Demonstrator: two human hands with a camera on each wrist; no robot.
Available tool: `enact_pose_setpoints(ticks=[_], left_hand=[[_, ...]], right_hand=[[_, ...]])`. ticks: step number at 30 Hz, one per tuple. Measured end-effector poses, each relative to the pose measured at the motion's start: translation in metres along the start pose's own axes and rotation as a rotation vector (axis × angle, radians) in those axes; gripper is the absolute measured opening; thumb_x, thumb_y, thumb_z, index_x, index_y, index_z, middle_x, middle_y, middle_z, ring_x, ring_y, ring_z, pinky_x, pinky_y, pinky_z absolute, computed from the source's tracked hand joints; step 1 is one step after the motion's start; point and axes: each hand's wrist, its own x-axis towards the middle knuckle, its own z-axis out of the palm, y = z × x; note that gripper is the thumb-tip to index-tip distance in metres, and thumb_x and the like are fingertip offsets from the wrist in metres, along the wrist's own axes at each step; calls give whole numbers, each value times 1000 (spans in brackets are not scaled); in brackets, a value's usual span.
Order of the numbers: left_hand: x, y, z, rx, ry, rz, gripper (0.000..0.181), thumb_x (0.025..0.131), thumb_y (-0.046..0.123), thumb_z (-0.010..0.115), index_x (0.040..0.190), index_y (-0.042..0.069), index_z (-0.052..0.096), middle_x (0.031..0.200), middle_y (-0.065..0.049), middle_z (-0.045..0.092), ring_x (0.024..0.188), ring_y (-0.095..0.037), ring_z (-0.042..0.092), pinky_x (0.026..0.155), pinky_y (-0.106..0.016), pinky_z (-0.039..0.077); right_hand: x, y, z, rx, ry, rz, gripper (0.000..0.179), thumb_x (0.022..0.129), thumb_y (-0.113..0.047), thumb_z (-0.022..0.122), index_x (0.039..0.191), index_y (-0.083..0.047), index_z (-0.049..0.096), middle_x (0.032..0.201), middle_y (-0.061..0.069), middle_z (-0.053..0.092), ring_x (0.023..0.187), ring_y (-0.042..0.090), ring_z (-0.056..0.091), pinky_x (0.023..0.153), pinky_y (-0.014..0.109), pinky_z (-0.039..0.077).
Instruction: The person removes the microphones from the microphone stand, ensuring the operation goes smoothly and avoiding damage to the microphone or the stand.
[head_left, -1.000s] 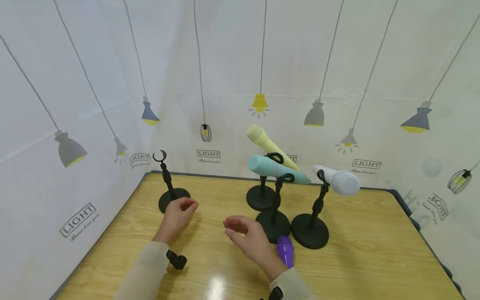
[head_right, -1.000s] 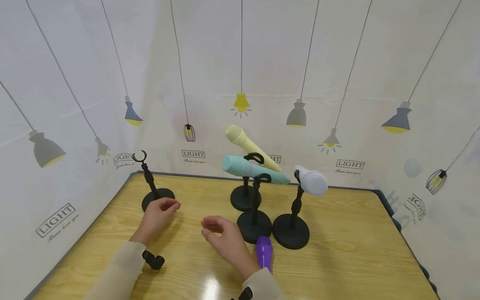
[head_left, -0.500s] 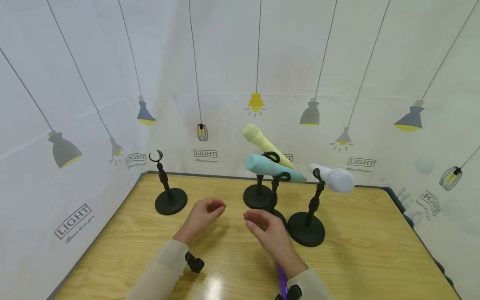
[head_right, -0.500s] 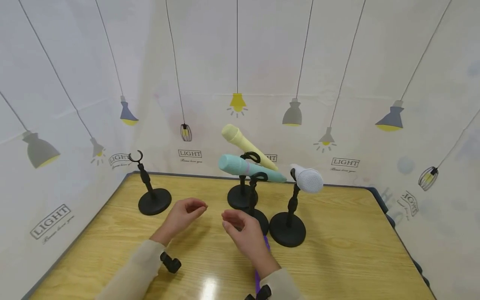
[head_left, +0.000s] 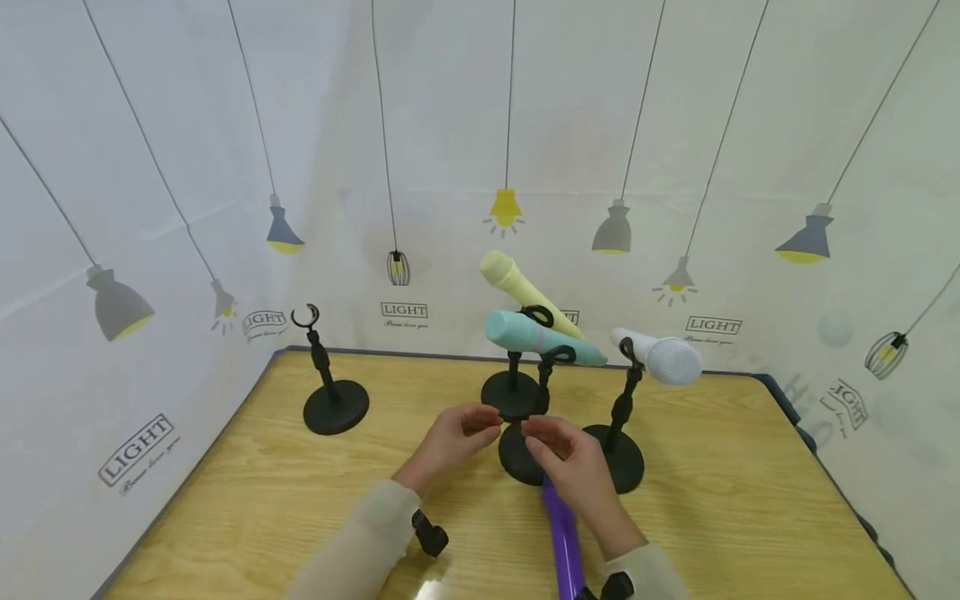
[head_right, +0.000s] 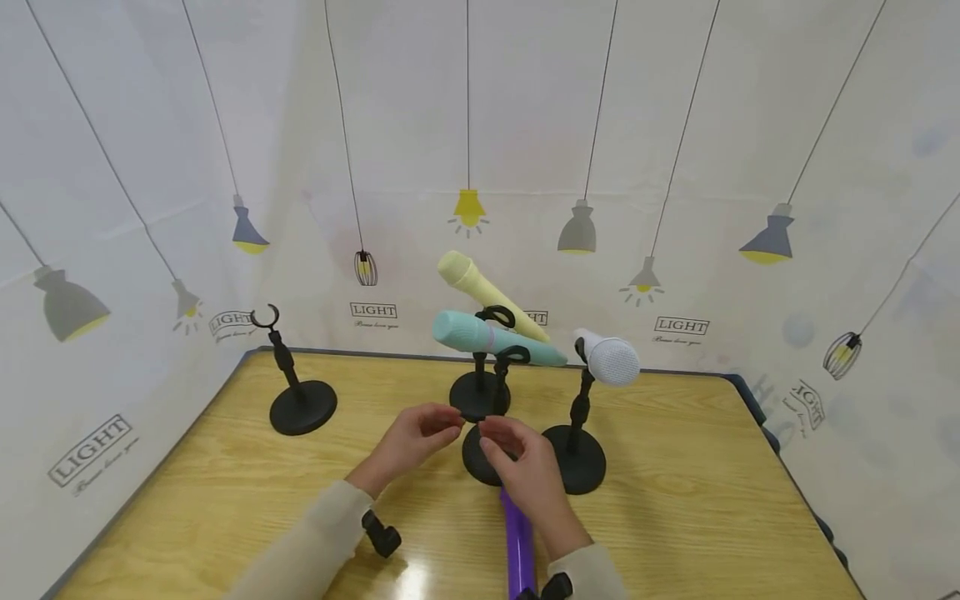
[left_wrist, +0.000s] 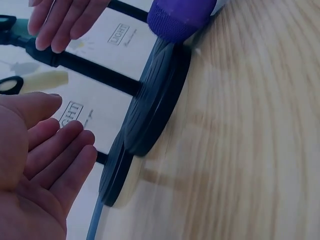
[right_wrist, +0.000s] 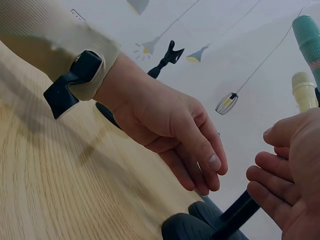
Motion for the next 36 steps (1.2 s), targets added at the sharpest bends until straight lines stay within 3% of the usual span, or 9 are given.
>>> enact_pose_setpoints(ticks=[8, 15, 22, 29, 36], left_hand=[[12, 8, 26, -27, -30, 62, 40, 106, 20, 72, 140, -1, 68, 138, -18, 74, 126, -34, 72, 108, -49, 59], [20, 15, 42, -69, -30, 38, 43, 104, 28, 75, 142, 9, 69, 140, -11, 73, 128, -29, 72, 110, -46, 59], [31, 21, 50, -83, -54, 47, 36, 105, 26, 75, 134, 6, 73, 131, -13, 77, 123, -28, 74, 107, -48, 60], [33, 24, 54, -10, -8, 34, 26, 106, 20, 72, 127, 5, 76, 122, -6, 81, 116, -24, 76, 104, -45, 62], [31, 24, 52, 27, -4, 57, 26, 107, 18, 70, 128, 3, 75, 122, -8, 81, 116, -25, 76, 104, -46, 62]], right_hand=[[-2, 9, -13, -51, 53, 13, 33, 103, -12, 74, 135, -5, 72, 131, 10, 78, 125, 31, 73, 100, 17, 55], [-4, 15, -21, -56, 75, 3, 34, 103, -12, 74, 136, -3, 71, 130, 12, 79, 124, 31, 74, 99, 15, 55], [-7, 18, -26, -40, 88, 4, 33, 102, -10, 75, 134, -2, 71, 129, 13, 79, 122, 30, 75, 97, 15, 56], [-9, 16, -25, -28, 82, 43, 33, 103, -11, 74, 135, -2, 71, 130, 13, 78, 123, 26, 74, 98, 15, 55], [-10, 16, -24, -7, 69, 50, 32, 104, -13, 74, 135, -5, 72, 131, 12, 78, 123, 26, 74, 98, 16, 56]])
